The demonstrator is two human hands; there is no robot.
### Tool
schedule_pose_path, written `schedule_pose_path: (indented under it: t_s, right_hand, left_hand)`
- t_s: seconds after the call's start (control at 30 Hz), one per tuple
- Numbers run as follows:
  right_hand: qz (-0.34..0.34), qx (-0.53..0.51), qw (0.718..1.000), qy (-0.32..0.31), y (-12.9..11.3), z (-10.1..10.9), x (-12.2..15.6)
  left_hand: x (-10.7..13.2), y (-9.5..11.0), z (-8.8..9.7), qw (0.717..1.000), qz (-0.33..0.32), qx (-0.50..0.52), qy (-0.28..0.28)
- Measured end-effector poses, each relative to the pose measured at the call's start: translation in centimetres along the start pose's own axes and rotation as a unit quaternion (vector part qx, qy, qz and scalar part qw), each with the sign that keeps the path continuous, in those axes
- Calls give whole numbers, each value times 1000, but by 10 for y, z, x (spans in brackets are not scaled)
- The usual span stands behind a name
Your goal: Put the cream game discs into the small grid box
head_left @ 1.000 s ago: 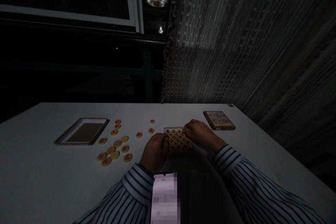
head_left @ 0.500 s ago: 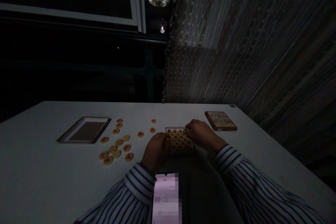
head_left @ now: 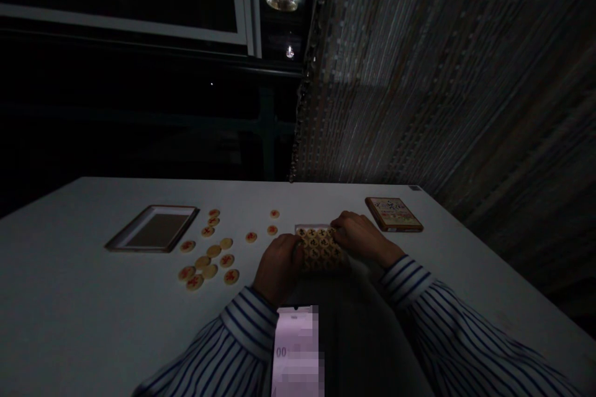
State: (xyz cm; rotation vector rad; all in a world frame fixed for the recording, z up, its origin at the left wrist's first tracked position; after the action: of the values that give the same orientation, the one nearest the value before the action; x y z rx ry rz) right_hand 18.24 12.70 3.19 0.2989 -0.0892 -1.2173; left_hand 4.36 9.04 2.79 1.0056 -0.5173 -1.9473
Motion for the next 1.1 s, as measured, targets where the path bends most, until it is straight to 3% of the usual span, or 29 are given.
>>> schedule_pose_path:
  t_s: [1.1]
  right_hand:
    - [-5, -1, 1000, -31, 1, 1, 1]
  left_hand:
    - [0, 0, -1, 1000, 6, 7, -10]
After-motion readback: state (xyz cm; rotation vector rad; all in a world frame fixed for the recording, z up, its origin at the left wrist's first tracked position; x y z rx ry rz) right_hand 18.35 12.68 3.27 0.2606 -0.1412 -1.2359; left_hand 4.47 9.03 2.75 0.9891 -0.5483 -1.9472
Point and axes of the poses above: each hand's wrist, its own x-axis away from the middle knuckle, its own z-axis out of the back of the hand, y = z × x, the point moved 10 cm from there along -x, towards the middle knuckle, and after that the axes turned 15 degrees about x, right-handed, at the moved point
